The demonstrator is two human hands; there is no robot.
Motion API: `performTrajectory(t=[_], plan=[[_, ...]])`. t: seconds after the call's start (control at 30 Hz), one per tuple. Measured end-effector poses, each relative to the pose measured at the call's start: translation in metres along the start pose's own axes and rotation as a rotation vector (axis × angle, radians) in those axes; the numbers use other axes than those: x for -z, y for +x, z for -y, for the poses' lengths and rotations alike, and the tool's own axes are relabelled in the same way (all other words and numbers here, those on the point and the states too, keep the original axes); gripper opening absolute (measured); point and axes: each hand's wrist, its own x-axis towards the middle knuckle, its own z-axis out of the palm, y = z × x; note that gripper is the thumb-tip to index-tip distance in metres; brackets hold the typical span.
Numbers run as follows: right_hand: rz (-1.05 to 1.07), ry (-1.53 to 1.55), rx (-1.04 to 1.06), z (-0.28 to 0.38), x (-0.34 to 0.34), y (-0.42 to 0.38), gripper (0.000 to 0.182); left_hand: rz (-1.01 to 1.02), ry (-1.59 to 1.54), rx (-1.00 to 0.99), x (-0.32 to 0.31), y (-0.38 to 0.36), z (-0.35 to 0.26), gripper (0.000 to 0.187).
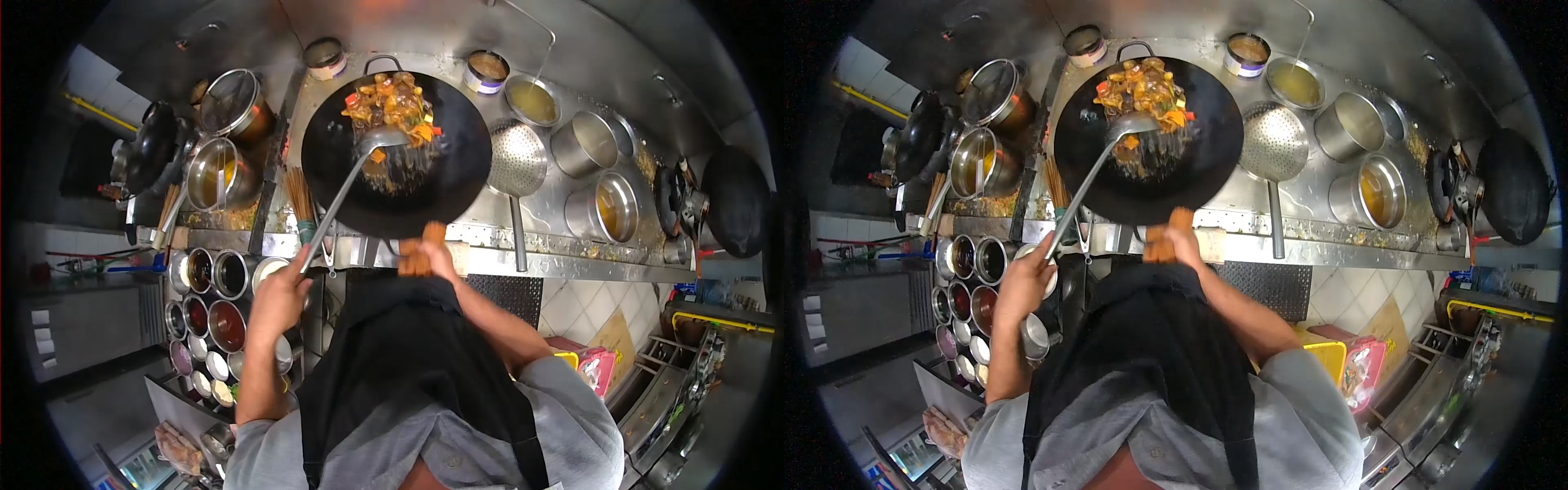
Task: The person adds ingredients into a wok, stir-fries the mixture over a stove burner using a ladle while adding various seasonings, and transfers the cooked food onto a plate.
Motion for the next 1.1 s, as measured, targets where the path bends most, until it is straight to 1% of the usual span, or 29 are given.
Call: performTrajectory(t=[0.03, 0.07, 0.1, 0.17, 0.2, 0.23, 0.3, 0.33, 0.37, 0.4, 0.47, 0.5, 0.57, 0.6, 0.63, 0.67, 0.7, 0.73, 0.77, 0.83, 0.87, 0.9, 0.93, 0.97, 1.03, 1.07, 1.1], plan=[[0.006, 0.033, -0.047, 0.041, -0.028, -0.01, 0.032, 0.054, -0.008, 0.046, 0.012, -0.007, -0.001, 0.06], [-0.051, 0.153, -0.096, 0.064, -0.056, -0.013, 0.029, 0.122, -0.064, 0.119, 0.031, -0.006, -0.011, 0.058], [-0.044, 0.08, -0.079, 0.069, -0.052, 0.005, 0.028, 0.159, -0.062, 0.137, 0.042, -0.003, -0.013, 0.057], [-0.082, 0.136, -0.092, 0.083, -0.067, 0.003, 0.028, 0.241, -0.118, 0.216, 0.051, 0.005, 0.0, 0.057], [-0.077, 0.139, -0.091, 0.082, -0.065, 0.003, 0.028, 0.255, -0.245, 0.25, 0.055, 0.007, 0.002, 0.057], [-0.055, 0.177, -0.086, 0.081, -0.06, 0.003, 0.027, 0.25, -0.245, 0.252, 0.06, 0.009, 0.002, 0.057], [-0.025, 0.213, -0.085, 0.086, -0.064, -0.005, 0.027, 0.282, -0.528, 0.353, 0.071, 0.014, 0.002, 0.059], [-0.063, 0.212, -0.037, 0.089, -0.067, -0.01, 0.027, 0.276, -0.611, 0.361, 0.073, 0.015, 0.004, 0.063], [-0.104, 0.212, 0.014, 0.091, -0.069, -0.016, 0.026, 0.276, -0.605, 0.36, 0.079, 0.017, 0.0, 0.063], [-0.106, 0.218, 0.017, 0.09, -0.067, -0.018, 0.026, 0.272, -0.688, 0.408, 0.087, 0.02, -0.008, 0.064], [-0.108, 0.055, 0.103, 0.086, -0.06, -0.024, 0.029, 0.27, -0.81, 0.469, 0.091, 0.024, -0.015, 0.066], [-0.109, 0.055, 0.105, 0.078, -0.055, -0.029, 0.029, 0.271, -0.81, 0.467, 0.088, 0.026, -0.018, 0.066], [-0.135, -0.308, 0.444, 0.046, -0.038, -0.035, 0.032, 0.319, -0.937, 0.514, 0.076, 0.033, -0.028, 0.066], [-0.29, -0.587, 0.559, 0.019, -0.014, -0.019, 0.029, 0.353, -0.993, 0.528, 0.066, 0.037, -0.037, 0.06], [-0.287, -0.592, 0.563, 0.021, -0.014, -0.017, 0.029, 0.415, -1.079, 0.558, 0.057, 0.039, -0.051, 0.053], [-0.286, -0.583, 0.493, 0.024, -0.017, -0.018, 0.028, 0.478, -1.24, 0.572, 0.048, 0.038, -0.069, 0.054], [-0.288, -0.574, 0.42, 0.029, -0.022, -0.021, 0.028, 0.477, -1.364, 0.572, 0.032, 0.035, -0.08, 0.039], [-0.228, -0.413, 0.287, 0.053, -0.044, -0.035, 0.029, 0.466, -1.424, 0.599, 0.021, 0.035, -0.093, 0.032], [-0.236, -0.418, 0.29, 0.055, -0.044, -0.033, 0.029, 0.547, -1.563, 0.559, 0.008, 0.039, -0.093, 0.022], [-0.148, -0.139, -0.002, 0.058, -0.039, -0.027, 0.028, 0.671, -1.862, 0.592, -0.016, 0.045, -0.086, 0.018], [-0.194, -0.171, 0.032, 0.038, -0.023, -0.014, 0.032, 0.686, -1.927, 0.584, -0.026, 0.045, -0.084, 0.019], [-0.201, -0.177, 0.032, 0.026, -0.013, -0.011, 0.032, 0.699, -1.992, 0.579, -0.034, 0.043, -0.082, 0.019], [-0.166, -0.213, 0.06, 0.018, -0.006, -0.009, 0.032, 0.689, -1.976, 0.574, -0.038, 0.041, -0.081, 0.019], [-0.126, -0.249, 0.089, 0.018, -0.006, -0.012, 0.032, 0.688, -1.981, 0.57, -0.043, 0.04, -0.075, 0.019], [-0.135, -0.247, 0.045, 0.023, -0.004, -0.017, 0.032, 0.748, -1.985, 0.495, -0.055, 0.04, -0.061, 0.012], [-0.137, -0.255, 0.026, 0.03, -0.004, -0.02, 0.033, 0.737, -2.035, 0.535, -0.057, 0.038, -0.058, 0.014], [-0.135, -0.264, 0.005, 0.036, -0.004, -0.024, 0.033, 0.716, -2.048, 0.528, -0.063, 0.036, -0.054, 0.014]])
